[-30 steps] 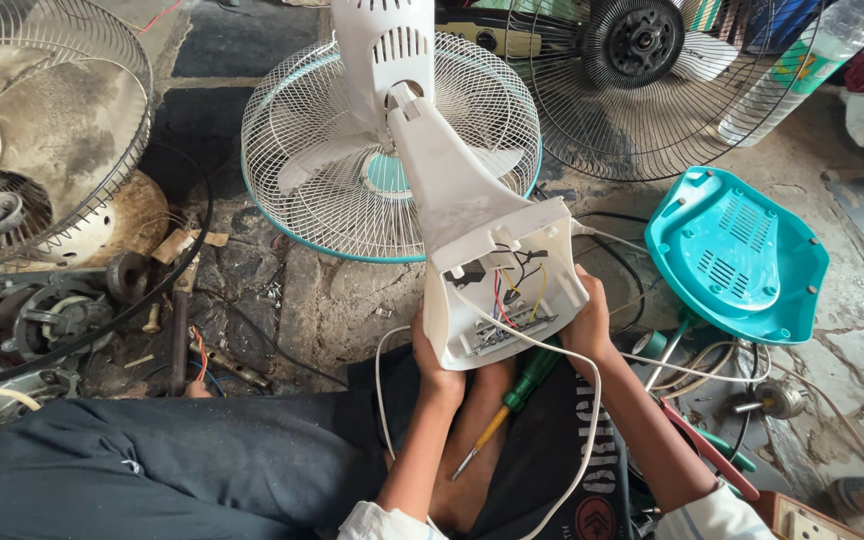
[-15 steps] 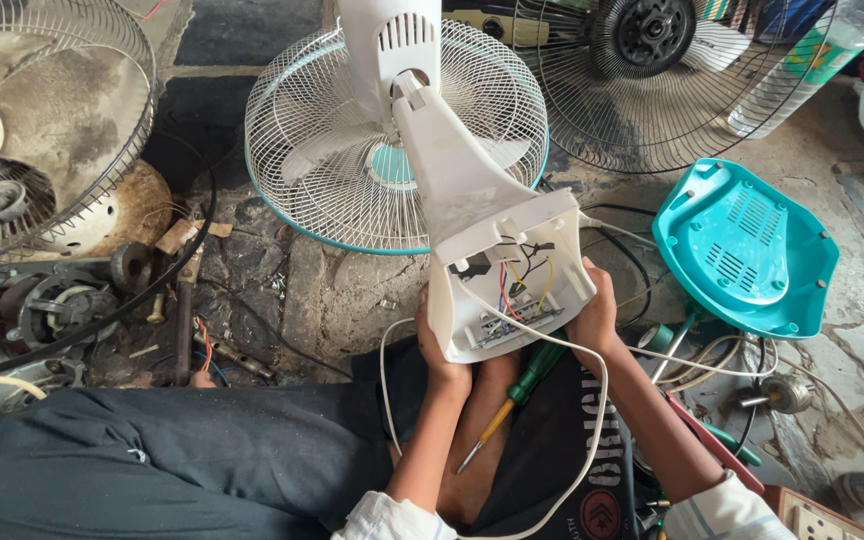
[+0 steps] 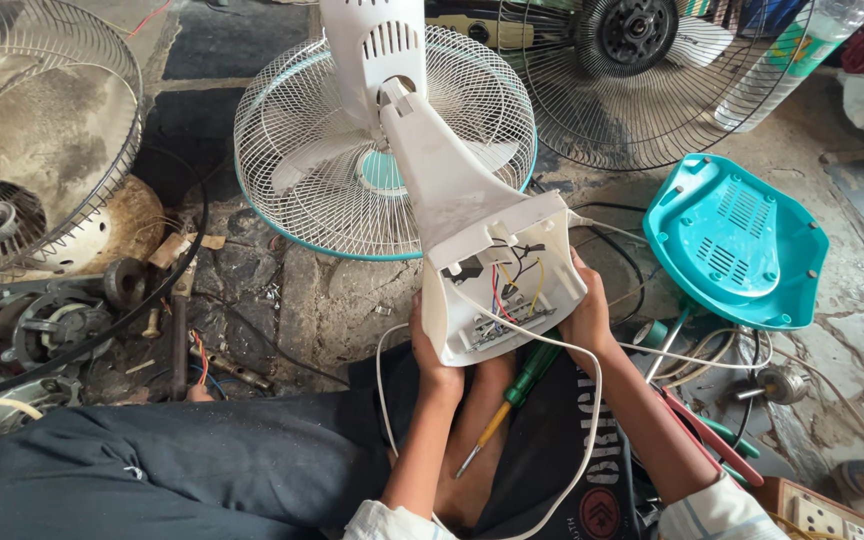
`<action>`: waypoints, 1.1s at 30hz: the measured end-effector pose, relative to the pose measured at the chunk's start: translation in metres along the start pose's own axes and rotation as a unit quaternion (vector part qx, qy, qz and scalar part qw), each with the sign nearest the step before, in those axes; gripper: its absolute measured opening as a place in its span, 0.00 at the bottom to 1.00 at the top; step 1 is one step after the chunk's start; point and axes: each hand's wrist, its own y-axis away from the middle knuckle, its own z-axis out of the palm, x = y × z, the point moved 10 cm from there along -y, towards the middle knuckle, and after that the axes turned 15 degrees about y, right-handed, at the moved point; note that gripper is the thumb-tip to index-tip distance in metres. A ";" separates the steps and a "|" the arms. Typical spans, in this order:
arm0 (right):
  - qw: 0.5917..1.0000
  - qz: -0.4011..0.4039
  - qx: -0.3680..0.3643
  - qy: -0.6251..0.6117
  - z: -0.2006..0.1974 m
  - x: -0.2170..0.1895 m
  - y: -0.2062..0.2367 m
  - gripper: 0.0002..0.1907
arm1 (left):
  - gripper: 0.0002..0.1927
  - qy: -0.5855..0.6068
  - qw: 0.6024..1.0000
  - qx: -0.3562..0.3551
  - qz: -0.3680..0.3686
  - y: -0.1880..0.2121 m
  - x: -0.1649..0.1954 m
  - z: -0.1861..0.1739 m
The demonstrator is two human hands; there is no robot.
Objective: The person sits on the floor holding a pedestal fan head housing on their lap and repairs its internal wiring and switch assembly. They use a screwdriver to loosen and tighten screws inside the housing, reposition wires, and at one point reach to a power strip on the floor, working on the fan's control components.
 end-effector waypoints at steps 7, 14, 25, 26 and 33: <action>1.000 -0.005 0.028 -0.009 -0.008 0.005 -0.001 0.29 | 0.27 -0.017 1.000 -0.011 -0.011 -0.002 0.001 0.005; 0.997 -0.017 0.077 0.022 -0.020 0.008 0.005 0.27 | 0.27 0.001 0.999 0.017 -0.036 0.000 -0.002 0.001; 0.982 -0.116 0.151 0.022 -0.033 0.000 0.013 0.19 | 0.29 0.016 0.996 0.059 -0.062 0.006 0.008 0.005; 0.979 -0.128 0.157 0.022 -0.035 -0.001 0.014 0.18 | 0.29 0.014 0.996 0.055 -0.063 0.007 0.009 0.008; 0.889 -0.178 0.379 0.184 -0.078 -0.016 0.065 0.13 | 0.26 0.027 0.998 0.052 -0.024 0.003 0.017 -0.009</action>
